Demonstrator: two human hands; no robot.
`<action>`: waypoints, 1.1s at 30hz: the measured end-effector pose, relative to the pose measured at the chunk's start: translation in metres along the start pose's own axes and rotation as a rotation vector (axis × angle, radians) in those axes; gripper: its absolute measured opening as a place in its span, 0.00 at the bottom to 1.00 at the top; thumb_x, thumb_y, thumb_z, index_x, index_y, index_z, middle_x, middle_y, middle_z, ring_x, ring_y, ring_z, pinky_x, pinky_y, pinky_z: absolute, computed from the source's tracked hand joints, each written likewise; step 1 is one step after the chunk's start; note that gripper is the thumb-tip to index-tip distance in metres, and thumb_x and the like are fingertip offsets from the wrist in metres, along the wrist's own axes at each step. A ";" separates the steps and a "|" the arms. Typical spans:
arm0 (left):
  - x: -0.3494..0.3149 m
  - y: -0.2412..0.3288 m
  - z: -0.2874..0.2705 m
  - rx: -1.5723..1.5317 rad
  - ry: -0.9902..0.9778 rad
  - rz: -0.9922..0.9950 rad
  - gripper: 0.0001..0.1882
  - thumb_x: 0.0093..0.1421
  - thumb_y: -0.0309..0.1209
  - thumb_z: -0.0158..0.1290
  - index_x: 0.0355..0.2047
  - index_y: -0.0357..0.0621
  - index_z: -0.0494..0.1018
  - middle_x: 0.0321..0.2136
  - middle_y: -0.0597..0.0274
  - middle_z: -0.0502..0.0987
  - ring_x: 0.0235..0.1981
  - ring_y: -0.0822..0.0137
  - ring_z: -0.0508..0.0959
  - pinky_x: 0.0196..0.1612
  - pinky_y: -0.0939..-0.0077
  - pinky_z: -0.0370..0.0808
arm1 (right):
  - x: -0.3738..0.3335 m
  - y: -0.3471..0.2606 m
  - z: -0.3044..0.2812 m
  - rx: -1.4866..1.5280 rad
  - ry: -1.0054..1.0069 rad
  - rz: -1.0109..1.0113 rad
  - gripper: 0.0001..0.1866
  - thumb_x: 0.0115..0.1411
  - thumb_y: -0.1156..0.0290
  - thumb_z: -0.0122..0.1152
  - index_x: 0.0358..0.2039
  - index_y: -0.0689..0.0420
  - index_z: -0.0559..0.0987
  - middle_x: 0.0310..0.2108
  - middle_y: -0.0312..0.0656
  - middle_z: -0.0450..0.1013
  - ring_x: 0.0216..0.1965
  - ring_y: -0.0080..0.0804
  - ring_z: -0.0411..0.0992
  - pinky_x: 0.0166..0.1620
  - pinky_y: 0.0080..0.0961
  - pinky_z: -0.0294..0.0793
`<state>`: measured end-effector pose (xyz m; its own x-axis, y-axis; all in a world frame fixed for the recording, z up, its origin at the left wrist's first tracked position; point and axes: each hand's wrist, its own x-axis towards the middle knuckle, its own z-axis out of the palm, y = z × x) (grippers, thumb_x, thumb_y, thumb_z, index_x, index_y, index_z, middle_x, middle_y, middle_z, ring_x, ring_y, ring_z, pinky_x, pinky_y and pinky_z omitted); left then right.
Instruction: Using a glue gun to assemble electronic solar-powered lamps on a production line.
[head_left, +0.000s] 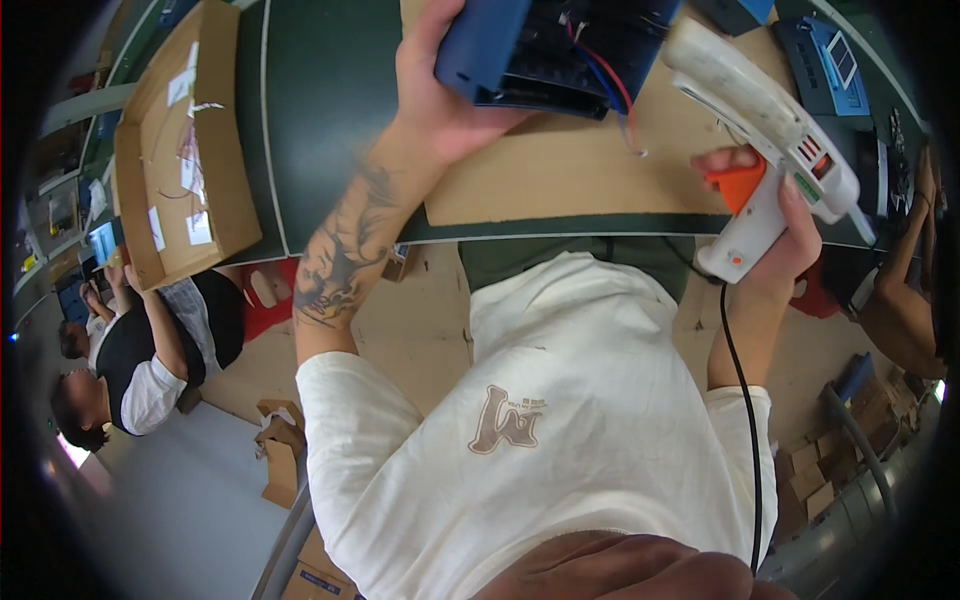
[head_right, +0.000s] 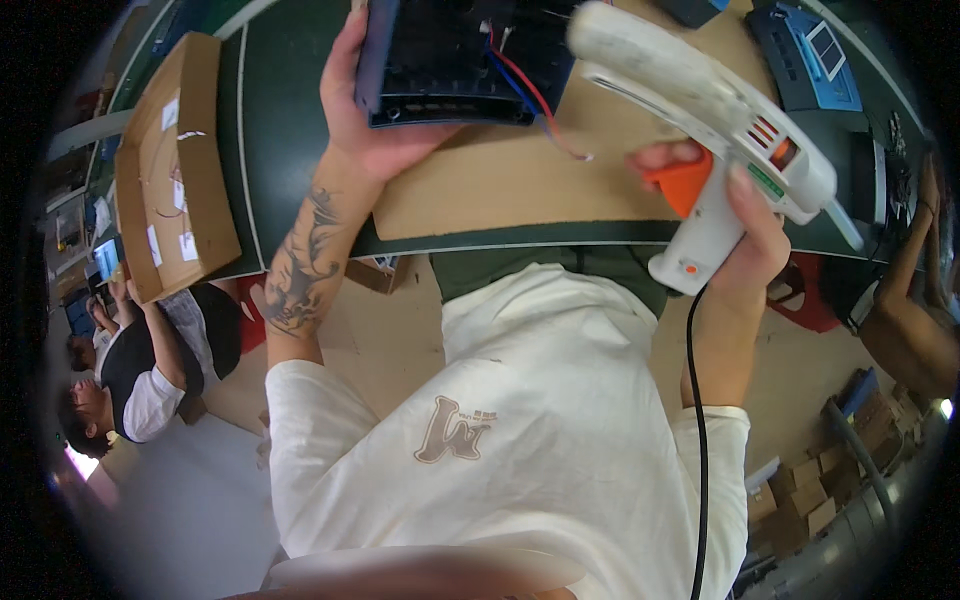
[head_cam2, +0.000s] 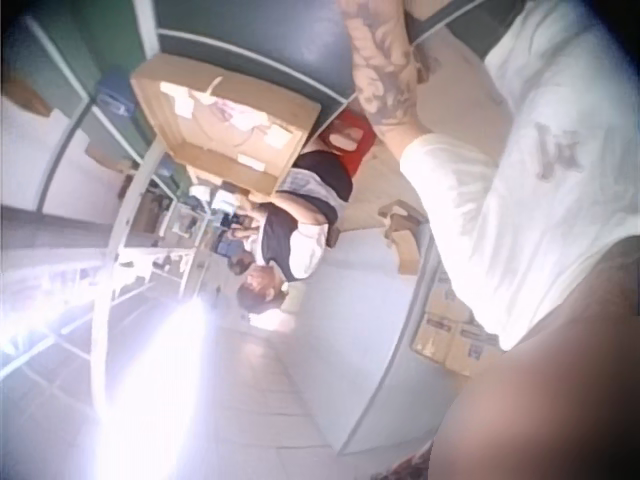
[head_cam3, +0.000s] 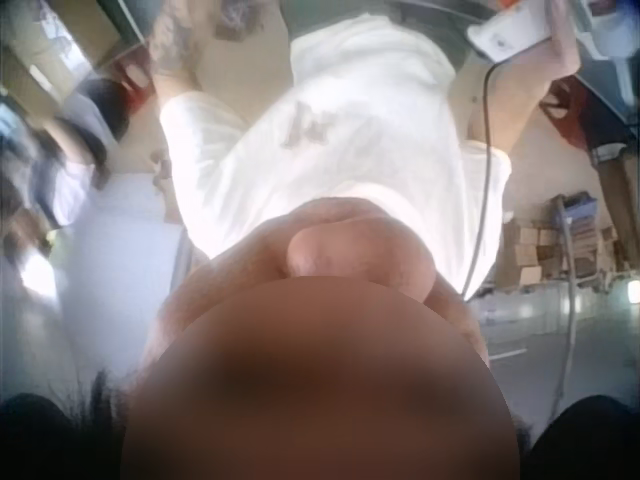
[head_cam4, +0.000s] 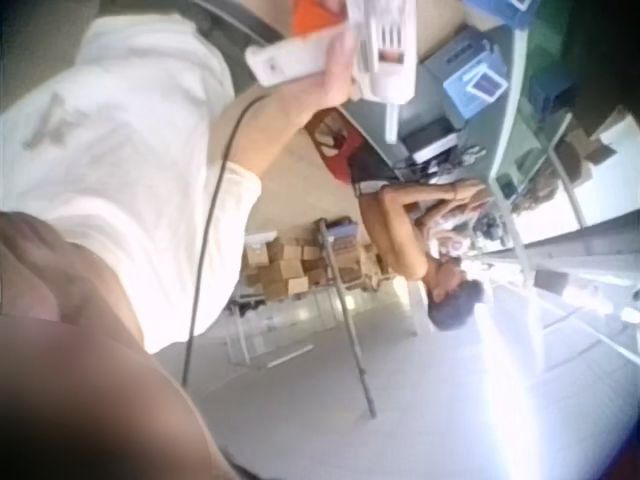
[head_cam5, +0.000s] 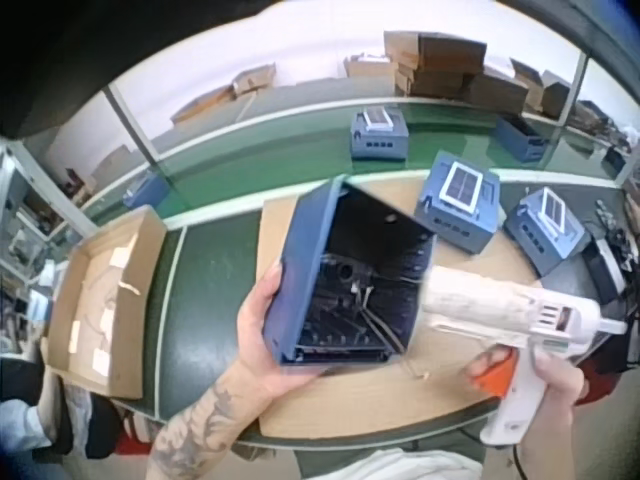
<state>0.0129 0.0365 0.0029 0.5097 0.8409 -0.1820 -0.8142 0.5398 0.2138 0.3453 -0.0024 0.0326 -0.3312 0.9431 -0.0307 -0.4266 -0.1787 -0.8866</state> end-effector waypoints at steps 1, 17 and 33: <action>0.001 0.001 0.004 0.026 -0.015 -0.008 0.33 0.63 0.59 0.44 0.60 0.53 0.70 0.59 0.53 0.73 0.61 0.50 0.70 0.63 0.40 0.61 | -0.003 0.004 -0.012 0.273 -0.007 0.083 0.21 0.64 0.62 0.54 0.48 0.67 0.73 0.43 0.58 0.75 0.47 0.55 0.74 0.53 0.44 0.75; 0.148 0.199 -0.003 0.242 -0.005 0.361 0.41 0.59 0.62 0.44 0.64 0.48 0.62 0.66 0.43 0.57 0.64 0.32 0.58 0.67 0.30 0.51 | -0.017 0.048 -0.079 1.034 0.126 -0.150 0.22 0.66 0.52 0.50 0.44 0.60 0.71 0.36 0.48 0.73 0.39 0.48 0.73 0.23 0.37 0.76; 0.202 0.239 0.065 1.532 0.575 1.026 0.23 0.60 0.35 0.58 0.52 0.33 0.76 0.46 0.53 0.79 0.47 0.64 0.76 0.51 0.72 0.72 | -0.023 0.051 -0.076 1.031 0.086 -0.183 0.22 0.64 0.51 0.51 0.40 0.60 0.73 0.37 0.52 0.75 0.31 0.46 0.70 0.25 0.36 0.77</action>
<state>-0.0604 0.3377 0.0792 -0.3301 0.8713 0.3632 0.3646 -0.2372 0.9004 0.3954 -0.0116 -0.0471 -0.1457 0.9893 -0.0048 -0.9875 -0.1458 -0.0598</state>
